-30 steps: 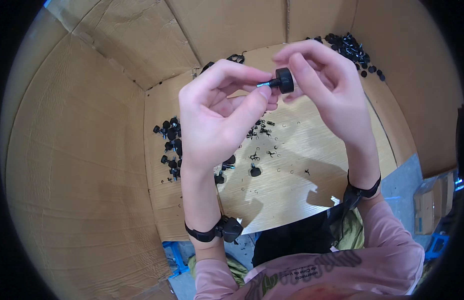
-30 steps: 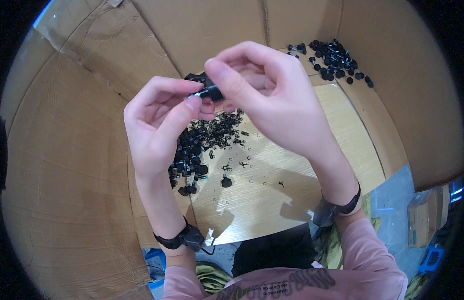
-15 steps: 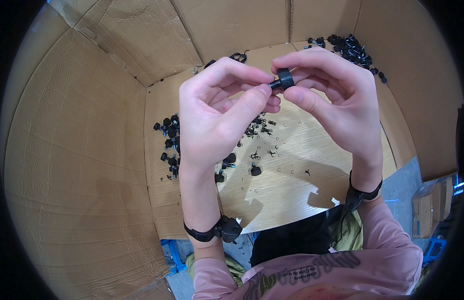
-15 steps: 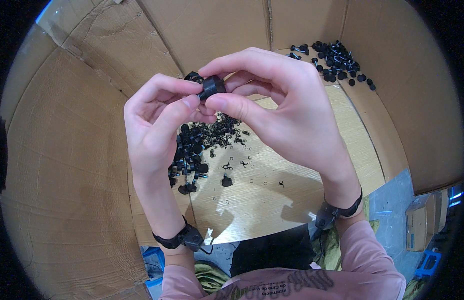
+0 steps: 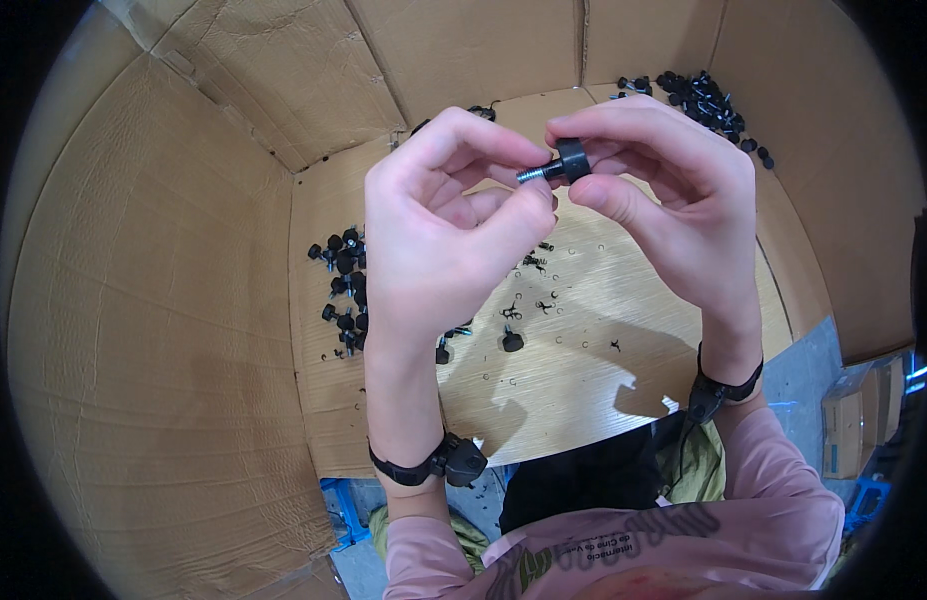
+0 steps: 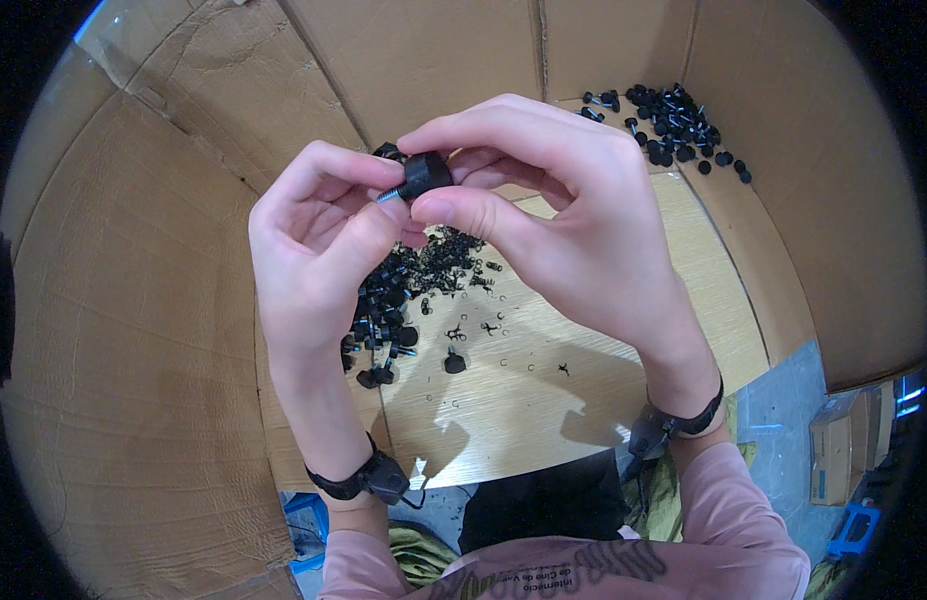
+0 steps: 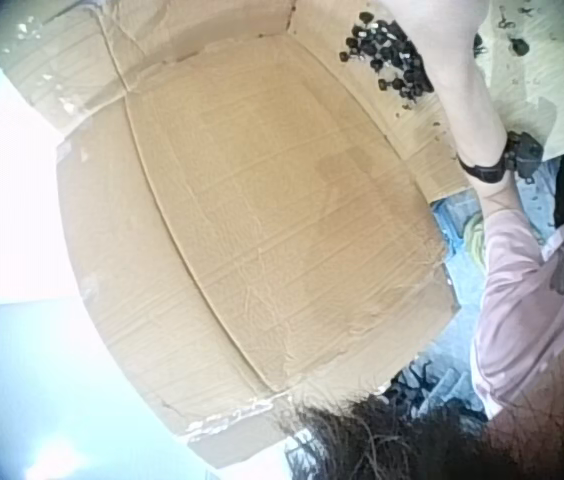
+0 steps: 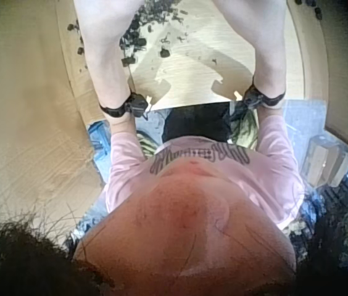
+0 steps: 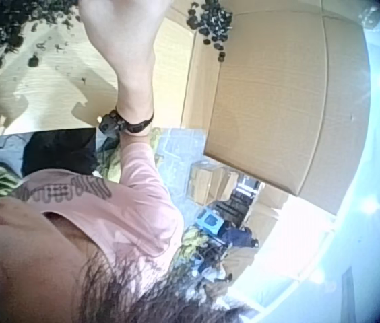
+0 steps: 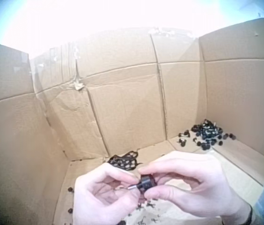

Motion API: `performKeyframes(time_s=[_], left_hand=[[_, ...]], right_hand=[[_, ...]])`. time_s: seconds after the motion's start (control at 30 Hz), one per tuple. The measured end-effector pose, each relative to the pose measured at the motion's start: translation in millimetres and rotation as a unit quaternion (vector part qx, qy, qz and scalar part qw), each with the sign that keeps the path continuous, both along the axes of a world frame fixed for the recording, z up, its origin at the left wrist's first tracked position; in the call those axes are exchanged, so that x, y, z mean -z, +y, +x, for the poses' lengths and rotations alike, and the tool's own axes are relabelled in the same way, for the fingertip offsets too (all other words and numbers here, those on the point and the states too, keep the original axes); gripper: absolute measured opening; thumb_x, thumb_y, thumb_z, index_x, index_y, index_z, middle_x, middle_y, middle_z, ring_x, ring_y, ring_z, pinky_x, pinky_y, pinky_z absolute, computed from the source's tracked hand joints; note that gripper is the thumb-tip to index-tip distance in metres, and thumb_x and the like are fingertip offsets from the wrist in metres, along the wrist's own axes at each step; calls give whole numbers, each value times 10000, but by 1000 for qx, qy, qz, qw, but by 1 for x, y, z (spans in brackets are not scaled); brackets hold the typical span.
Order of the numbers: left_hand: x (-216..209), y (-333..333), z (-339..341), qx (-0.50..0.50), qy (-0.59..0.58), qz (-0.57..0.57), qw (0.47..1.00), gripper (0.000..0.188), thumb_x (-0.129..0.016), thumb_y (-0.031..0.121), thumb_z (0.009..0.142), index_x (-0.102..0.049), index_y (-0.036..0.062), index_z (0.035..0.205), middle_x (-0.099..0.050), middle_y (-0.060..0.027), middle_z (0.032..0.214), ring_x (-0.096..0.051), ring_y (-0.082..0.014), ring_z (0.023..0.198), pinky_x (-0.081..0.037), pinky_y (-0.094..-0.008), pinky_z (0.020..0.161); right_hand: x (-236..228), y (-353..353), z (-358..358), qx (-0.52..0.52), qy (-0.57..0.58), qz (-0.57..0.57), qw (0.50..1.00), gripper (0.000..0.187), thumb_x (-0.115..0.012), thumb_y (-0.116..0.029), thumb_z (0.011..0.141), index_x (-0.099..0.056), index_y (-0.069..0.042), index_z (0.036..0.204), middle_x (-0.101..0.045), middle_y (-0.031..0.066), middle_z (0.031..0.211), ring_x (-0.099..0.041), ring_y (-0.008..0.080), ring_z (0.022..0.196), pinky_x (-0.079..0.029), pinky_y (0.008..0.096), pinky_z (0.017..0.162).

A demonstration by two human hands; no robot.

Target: Assembling small black plastic knobs by placing a metal ring onto the bolt of the knob.

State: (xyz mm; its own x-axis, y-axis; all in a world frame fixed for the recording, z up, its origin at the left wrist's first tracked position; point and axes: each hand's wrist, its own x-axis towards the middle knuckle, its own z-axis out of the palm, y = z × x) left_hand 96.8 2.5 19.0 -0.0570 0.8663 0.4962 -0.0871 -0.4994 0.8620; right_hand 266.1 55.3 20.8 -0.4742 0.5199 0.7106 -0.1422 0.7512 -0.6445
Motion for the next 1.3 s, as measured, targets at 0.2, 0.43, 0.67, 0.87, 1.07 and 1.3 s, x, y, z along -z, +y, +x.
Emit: performKeyframes(time_s=[0.2,0.43,0.67,0.87,1.07,1.3], left_hand=[[2,1,2,-9,44,43,998,213,-601,-82,785,-545,-75,991,-613,-148,933,-622,-160,805,-535,-260,702],[6,8,-8,-10,78,73,994,198,-594,-95,808,-553,-57,998,-601,-116,964,-600,-155,896,-524,-269,760],[4,6,-20,-29,172,110,978,183,-578,-96,818,-612,-73,997,-602,-111,988,-589,-149,915,-491,-247,773],[3,1,-20,-7,189,99,977,227,-564,-81,832,-616,-76,1053,-602,-117,1013,-586,-147,909,-473,-251,797],[7,6,-19,-26,168,100,980,177,-643,-46,780,-651,-38,956,-611,-93,922,-612,-149,793,-508,-258,718],[5,10,-4,-230,298,217,901,106,-670,-36,779,-634,6,869,-596,-79,963,-580,-128,853,-482,-259,722]], right_hand=[[1,-2,0,-29,52,-85,995,337,-678,1,800,-584,77,1114,-627,115,997,-628,164,934,-517,260,847],[-2,-2,4,-47,44,-152,986,326,-680,-36,812,-589,77,1104,-647,122,959,-638,164,906,-520,252,828],[-1,0,5,14,-10,-65,998,321,-707,-23,774,-616,66,1068,-616,82,928,-617,131,855,-520,229,782],[2,0,1,46,-16,9,999,334,-731,-37,737,-635,48,1045,-579,58,884,-583,114,813,-512,222,744],[3,1,-1,69,-46,62,995,333,-737,-25,722,-641,42,1033,-588,69,870,-582,122,790,-501,239,720],[8,4,-9,82,66,-21,994,260,-708,2,760,-632,43,1005,-651,83,893,-645,127,813,-535,228,753]])
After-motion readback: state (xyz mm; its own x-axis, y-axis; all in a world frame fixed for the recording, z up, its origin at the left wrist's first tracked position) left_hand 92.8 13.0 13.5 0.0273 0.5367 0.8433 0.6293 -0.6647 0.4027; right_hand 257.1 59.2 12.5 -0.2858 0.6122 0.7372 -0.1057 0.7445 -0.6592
